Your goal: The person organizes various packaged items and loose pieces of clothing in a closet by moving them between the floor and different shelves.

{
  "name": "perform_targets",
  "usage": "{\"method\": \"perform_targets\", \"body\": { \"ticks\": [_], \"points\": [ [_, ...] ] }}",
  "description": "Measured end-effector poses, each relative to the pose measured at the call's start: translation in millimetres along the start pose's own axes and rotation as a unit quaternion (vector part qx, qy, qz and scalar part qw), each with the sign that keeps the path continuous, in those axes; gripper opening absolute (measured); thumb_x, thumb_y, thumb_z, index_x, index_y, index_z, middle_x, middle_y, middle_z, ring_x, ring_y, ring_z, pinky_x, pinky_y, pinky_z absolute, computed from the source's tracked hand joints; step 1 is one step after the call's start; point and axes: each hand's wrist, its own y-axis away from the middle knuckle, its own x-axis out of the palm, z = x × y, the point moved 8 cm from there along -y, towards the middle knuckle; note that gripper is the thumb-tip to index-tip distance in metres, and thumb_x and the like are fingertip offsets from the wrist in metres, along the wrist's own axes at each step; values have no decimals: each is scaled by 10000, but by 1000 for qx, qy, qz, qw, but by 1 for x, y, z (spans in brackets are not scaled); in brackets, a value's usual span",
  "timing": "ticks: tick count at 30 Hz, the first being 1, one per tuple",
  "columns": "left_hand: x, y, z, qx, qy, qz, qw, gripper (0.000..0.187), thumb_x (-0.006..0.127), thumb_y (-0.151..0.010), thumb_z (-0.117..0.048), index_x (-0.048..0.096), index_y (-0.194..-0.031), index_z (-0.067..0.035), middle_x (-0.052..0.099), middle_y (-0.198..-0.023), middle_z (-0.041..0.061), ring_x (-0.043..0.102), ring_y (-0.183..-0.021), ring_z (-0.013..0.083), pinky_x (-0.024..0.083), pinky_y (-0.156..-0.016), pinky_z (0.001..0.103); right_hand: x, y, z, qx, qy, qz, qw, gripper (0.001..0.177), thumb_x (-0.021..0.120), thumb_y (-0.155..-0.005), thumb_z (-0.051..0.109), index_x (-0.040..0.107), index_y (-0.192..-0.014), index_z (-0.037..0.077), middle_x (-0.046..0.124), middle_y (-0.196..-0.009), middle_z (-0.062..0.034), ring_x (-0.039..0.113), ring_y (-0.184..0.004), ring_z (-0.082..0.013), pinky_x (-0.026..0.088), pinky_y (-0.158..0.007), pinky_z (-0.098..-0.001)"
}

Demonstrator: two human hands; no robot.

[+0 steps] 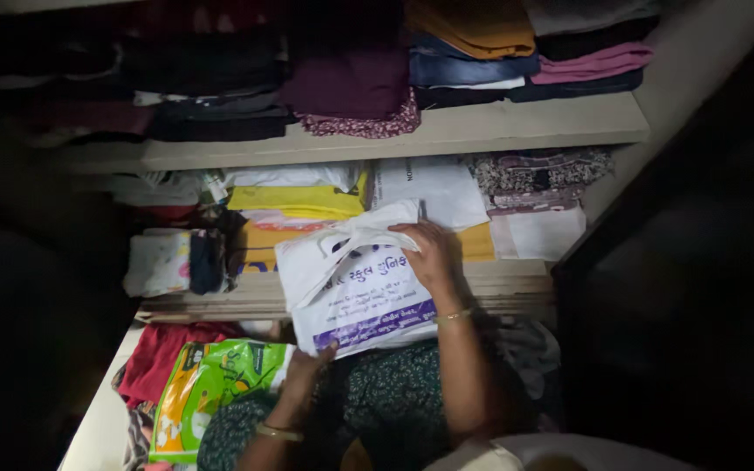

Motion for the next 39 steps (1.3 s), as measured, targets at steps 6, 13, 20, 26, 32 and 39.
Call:
{"method": "perform_targets", "body": {
  "ticks": [6, 13, 20, 26, 32, 39],
  "points": [
    [-45, -9, 47, -64, 163, 2, 985, 242, 795, -835, -179, 671, -993, -42, 673, -816, 47, 637, -645, 180, 503, -597, 315, 1, 30, -7, 27, -219, -110, 969, 277, 658, -924, 57, 706, -1193, 12, 728, -1094, -96, 687, -1031, -199, 539, -926, -323],
    [-133, -61, -15, 89, 216, -72, 970, 160, 750, -918, -141, 681, -1007, -28, 709, -925, 20, 654, -777, 117, 524, -703, 278, -52, 108, 19, 238, -317, -238, 887, 364, 680, -987, 247, 699, -1188, -56, 741, -1121, -74, 682, -1002, -150, 534, -901, -310],
    [-107, -123, -100, 312, -22, -128, 941, 233, 674, -1033, -170, 712, -1102, 49, 699, -930, 51, 599, -817, 114, 502, -748, 268, 0, 277, 38, 306, -417, -288, 806, 292, 701, -1017, 180, 673, -1154, -77, 705, -1055, -95, 626, -929, -138, 490, -839, -303],
    [45, -16, -66, 293, -33, 71, 953, 253, 623, -1011, -121, 713, -1204, 14, 727, -998, 71, 645, -917, 149, 523, -862, 283, 40, 357, 65, 353, -434, -81, 825, 232, 693, -916, 168, 706, -1094, 19, 760, -944, -12, 670, -816, -79, 544, -748, -256],
    [126, 141, -58, 182, -53, 260, 947, 328, 740, -896, -201, 719, -1181, -40, 752, -981, 18, 662, -862, 72, 533, -763, 248, 40, 354, 74, 243, -341, 127, 899, 212, 753, -956, 170, 700, -1062, -5, 719, -935, 6, 616, -856, -44, 537, -762, -255],
    [109, 156, -50, 178, -139, 295, 928, 240, 783, -906, -208, 796, -1034, -6, 800, -870, 39, 689, -762, 98, 543, -706, 253, 41, 344, 39, 272, -445, 24, 853, 365, 632, -1003, 250, 648, -1268, 0, 701, -1206, -21, 643, -1106, -89, 511, -951, -255]
  ]
}}
